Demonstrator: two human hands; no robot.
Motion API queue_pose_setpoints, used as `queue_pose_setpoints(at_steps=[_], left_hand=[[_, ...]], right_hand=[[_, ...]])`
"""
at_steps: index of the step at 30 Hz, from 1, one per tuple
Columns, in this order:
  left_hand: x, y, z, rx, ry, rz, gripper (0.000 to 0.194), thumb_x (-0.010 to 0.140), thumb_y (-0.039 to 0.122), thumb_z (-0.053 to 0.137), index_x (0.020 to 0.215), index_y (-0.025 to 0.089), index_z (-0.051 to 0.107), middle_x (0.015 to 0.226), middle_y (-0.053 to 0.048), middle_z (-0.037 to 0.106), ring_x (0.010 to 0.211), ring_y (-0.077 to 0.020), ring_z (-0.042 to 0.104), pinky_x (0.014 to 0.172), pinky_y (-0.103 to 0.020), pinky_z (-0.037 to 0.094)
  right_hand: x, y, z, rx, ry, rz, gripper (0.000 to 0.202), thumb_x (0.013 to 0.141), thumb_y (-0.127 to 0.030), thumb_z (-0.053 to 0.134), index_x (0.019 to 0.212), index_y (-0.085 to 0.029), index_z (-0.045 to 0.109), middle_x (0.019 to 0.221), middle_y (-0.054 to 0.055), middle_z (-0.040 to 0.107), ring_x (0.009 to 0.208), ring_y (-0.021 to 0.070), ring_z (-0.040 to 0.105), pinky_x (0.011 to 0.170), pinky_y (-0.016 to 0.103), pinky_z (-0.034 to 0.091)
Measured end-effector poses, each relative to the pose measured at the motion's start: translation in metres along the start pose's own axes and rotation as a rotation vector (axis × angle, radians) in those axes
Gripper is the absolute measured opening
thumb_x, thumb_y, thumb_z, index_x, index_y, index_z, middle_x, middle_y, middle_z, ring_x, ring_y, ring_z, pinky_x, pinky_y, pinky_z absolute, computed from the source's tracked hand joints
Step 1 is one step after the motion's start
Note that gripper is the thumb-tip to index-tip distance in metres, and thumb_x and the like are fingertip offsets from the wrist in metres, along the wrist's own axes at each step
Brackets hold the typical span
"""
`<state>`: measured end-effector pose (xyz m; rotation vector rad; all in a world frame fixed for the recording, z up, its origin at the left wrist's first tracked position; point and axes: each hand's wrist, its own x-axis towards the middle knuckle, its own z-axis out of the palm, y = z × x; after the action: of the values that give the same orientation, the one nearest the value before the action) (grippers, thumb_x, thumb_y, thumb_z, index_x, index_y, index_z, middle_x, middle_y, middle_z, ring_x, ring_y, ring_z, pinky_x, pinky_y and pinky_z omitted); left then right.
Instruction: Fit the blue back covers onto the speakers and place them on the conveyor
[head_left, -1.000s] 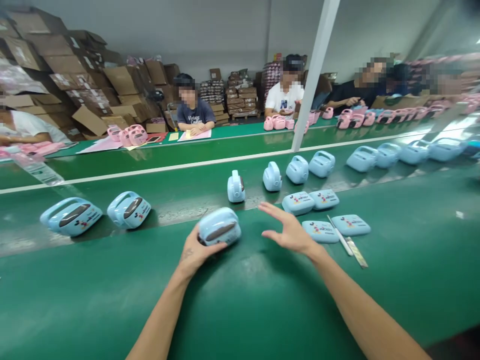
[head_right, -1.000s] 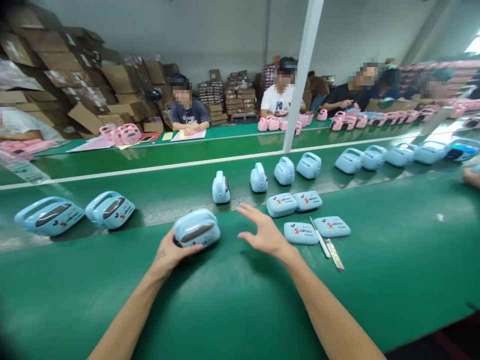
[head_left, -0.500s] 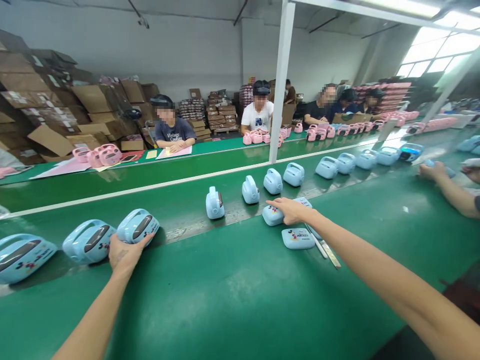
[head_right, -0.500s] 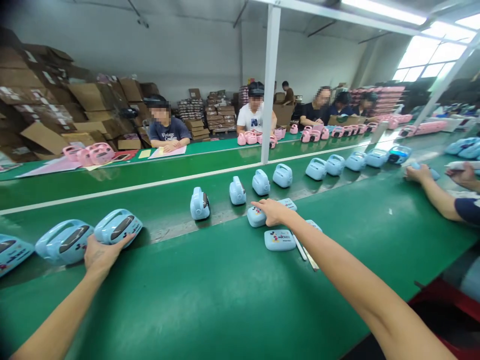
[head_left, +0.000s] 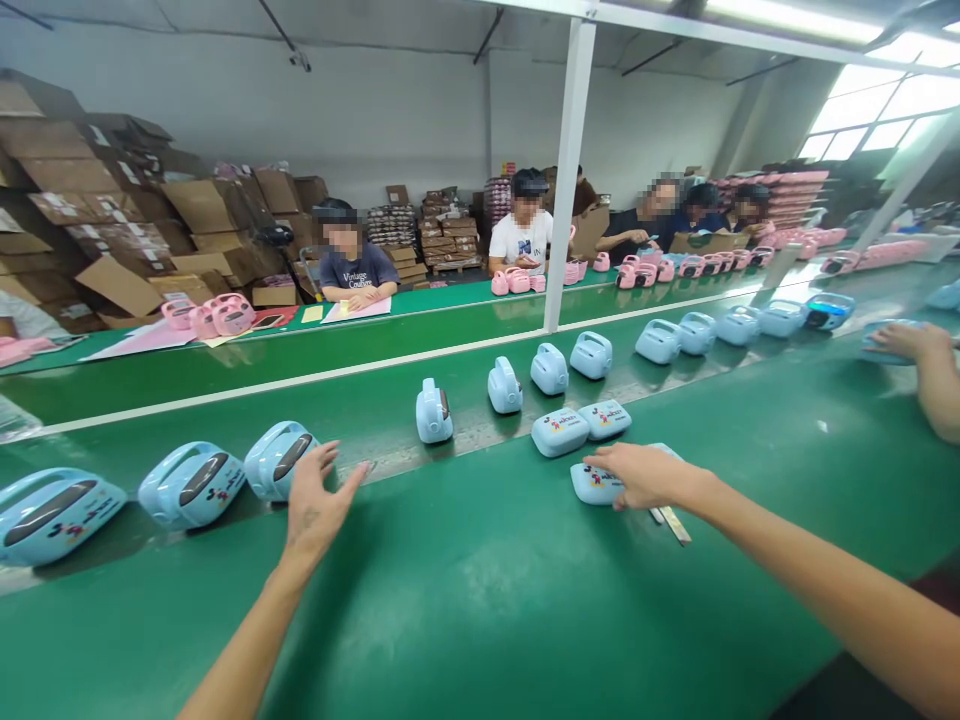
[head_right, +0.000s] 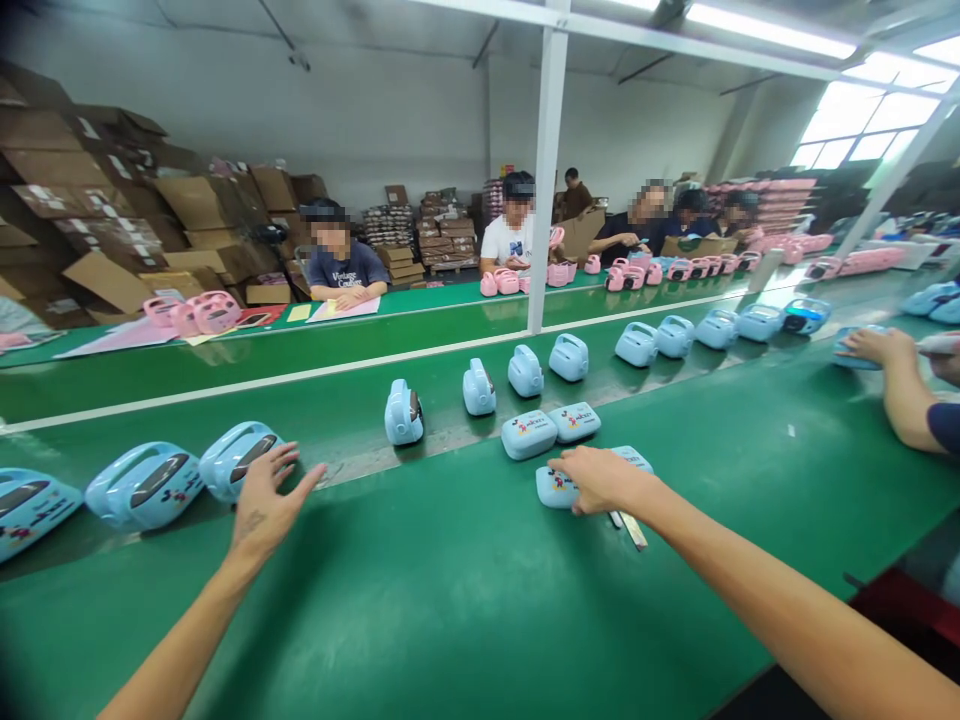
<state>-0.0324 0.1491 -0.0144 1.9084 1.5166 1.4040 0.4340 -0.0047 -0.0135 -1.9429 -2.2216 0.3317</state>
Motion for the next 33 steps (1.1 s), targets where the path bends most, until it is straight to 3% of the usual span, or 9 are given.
queue_pose_setpoints(at_steps=[3, 6, 9, 13, 16, 20, 26, 29, 33], left_hand=[[0.013, 0.004, 0.035, -0.048, -0.179, -0.101, 0.082, 0.065, 0.057, 0.081, 0.135, 0.023, 0.054, 0.144, -0.016, 0.051, 0.133, -0.0396, 0.054, 0.111, -0.057, 0.044], [0.025, 0.004, 0.07, -0.138, -0.312, -0.186, 0.097, 0.06, 0.052, 0.088, 0.145, 0.028, 0.049, 0.163, -0.016, 0.033, 0.148, -0.0415, 0.036, 0.118, -0.057, 0.033], [0.033, 0.003, 0.099, -0.315, -0.317, -0.263, 0.092, 0.058, 0.045, 0.092, 0.141, 0.032, 0.055, 0.165, -0.011, 0.035, 0.152, -0.0376, 0.031, 0.121, -0.051, 0.029], [0.035, 0.001, 0.118, -0.431, -0.315, -0.306, 0.073, 0.066, 0.043, 0.088, 0.133, 0.027, 0.063, 0.142, -0.011, 0.064, 0.134, -0.0344, 0.057, 0.114, -0.046, 0.042], [0.035, 0.001, 0.117, -0.465, -0.292, -0.324, 0.067, 0.071, 0.041, 0.085, 0.132, 0.024, 0.064, 0.14, -0.012, 0.065, 0.126, -0.0327, 0.064, 0.109, -0.043, 0.047], [0.036, 0.004, 0.118, -0.49, -0.277, -0.361, 0.069, 0.068, 0.036, 0.088, 0.132, 0.025, 0.064, 0.14, -0.012, 0.064, 0.122, -0.032, 0.066, 0.107, -0.043, 0.049], [0.034, 0.016, 0.125, -0.589, -0.258, -0.418, 0.057, 0.062, 0.038, 0.091, 0.112, 0.021, 0.07, 0.126, -0.011, 0.071, 0.124, -0.032, 0.063, 0.106, -0.043, 0.049], [0.022, 0.021, 0.106, -0.689, -0.281, -0.438, 0.062, 0.062, 0.053, 0.089, 0.111, 0.022, 0.069, 0.125, -0.011, 0.072, 0.117, -0.0324, 0.066, 0.094, -0.045, 0.056], [-0.004, 0.033, 0.054, -0.818, -0.258, -0.447, 0.066, 0.068, 0.073, 0.076, 0.118, 0.031, 0.065, 0.135, -0.006, 0.067, 0.124, -0.0326, 0.062, 0.089, -0.047, 0.059]], right_hand=[[-0.009, -0.003, 0.01, -0.039, -0.099, 0.057, 0.075, 0.06, -0.016, 0.076, 0.134, -0.026, 0.067, 0.13, 0.015, 0.07, 0.109, 0.0396, 0.071, 0.087, 0.046, 0.056], [-0.011, -0.015, 0.005, 0.144, -0.03, 0.097, 0.074, 0.066, -0.021, 0.073, 0.138, -0.026, 0.063, 0.137, 0.015, 0.066, 0.122, 0.0398, 0.064, 0.099, 0.052, 0.052], [-0.011, -0.036, 0.0, 0.767, -0.026, 0.082, 0.07, 0.076, -0.038, 0.068, 0.143, -0.025, 0.056, 0.135, 0.013, 0.068, 0.125, 0.0365, 0.063, 0.103, 0.054, 0.049], [-0.006, -0.071, 0.011, 1.646, -0.161, 0.023, 0.062, 0.083, -0.051, 0.055, 0.134, -0.017, 0.06, 0.131, 0.018, 0.07, 0.114, 0.0364, 0.071, 0.103, 0.057, 0.049], [0.004, -0.094, 0.027, 1.883, -0.205, 0.044, 0.06, 0.082, -0.05, 0.051, 0.126, -0.012, 0.064, 0.128, 0.022, 0.07, 0.11, 0.0369, 0.072, 0.105, 0.057, 0.046], [0.025, -0.117, 0.043, 1.967, -0.239, 0.065, 0.057, 0.082, -0.046, 0.05, 0.123, -0.01, 0.066, 0.129, 0.023, 0.07, 0.109, 0.0363, 0.072, 0.104, 0.056, 0.046], [0.047, -0.135, 0.059, 2.105, -0.203, 0.04, 0.051, 0.084, -0.044, 0.048, 0.121, -0.013, 0.066, 0.129, 0.02, 0.071, 0.109, 0.0312, 0.072, 0.102, 0.05, 0.049], [0.047, -0.137, 0.067, 2.124, -0.198, 0.038, 0.051, 0.086, -0.044, 0.048, 0.122, -0.014, 0.066, 0.131, 0.019, 0.07, 0.111, 0.0311, 0.071, 0.101, 0.049, 0.05], [0.042, -0.139, 0.073, 2.157, -0.202, 0.053, 0.049, 0.087, -0.044, 0.049, 0.121, -0.014, 0.067, 0.131, 0.019, 0.07, 0.11, 0.0298, 0.071, 0.1, 0.047, 0.051]])
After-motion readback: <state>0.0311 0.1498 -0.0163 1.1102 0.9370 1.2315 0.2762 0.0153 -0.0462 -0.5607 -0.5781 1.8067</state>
